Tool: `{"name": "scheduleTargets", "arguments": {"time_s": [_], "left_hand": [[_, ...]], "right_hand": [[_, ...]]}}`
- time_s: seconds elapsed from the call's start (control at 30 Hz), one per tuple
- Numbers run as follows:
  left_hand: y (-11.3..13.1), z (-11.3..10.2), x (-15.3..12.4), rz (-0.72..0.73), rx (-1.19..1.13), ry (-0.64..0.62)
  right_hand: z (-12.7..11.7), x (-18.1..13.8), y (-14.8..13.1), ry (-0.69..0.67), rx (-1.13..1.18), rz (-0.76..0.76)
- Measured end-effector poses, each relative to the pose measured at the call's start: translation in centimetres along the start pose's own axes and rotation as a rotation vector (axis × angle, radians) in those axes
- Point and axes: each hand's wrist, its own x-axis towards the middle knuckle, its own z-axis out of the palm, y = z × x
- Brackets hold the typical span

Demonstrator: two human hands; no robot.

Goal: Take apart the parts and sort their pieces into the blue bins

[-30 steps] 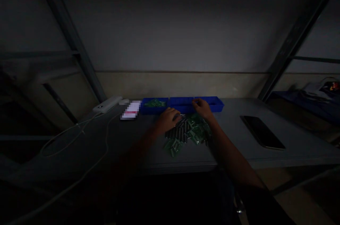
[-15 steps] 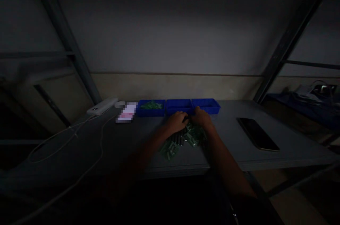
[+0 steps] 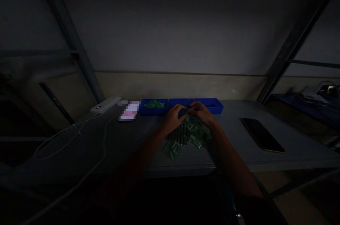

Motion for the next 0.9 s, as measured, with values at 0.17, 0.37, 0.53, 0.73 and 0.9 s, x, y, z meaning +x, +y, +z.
{"name": "scheduleTargets", "arguments": {"time_s": [0.17, 0.37, 0.53, 0.73, 0.9], "left_hand": [[0.0, -0.3, 0.3, -0.111, -0.18, 0.021], [0.0, -0.5, 0.4, -0.103, -0.108, 0.02], [0.1, -0.7, 0.4, -0.06, 0.005, 0.065], [0.2, -0.8, 0.4, -0.022, -0.008, 0.098], [0.1, -0.4, 0.3, -0.133, -0.171, 0.008]], "right_hand": [[0.3, -0.3, -0.5, -0.041, 0.056, -0.038], [0.5, -0.1, -0.2, -0.075, 0.012, -0.117], [0.7, 0.2, 0.4, -0.043, -0.112, -0.191], [0.9, 0.5, 0.5, 0.004, -0.186, -0.246], [0.3, 0.9, 0.6, 0.105, -0.033, -0.241]]}}
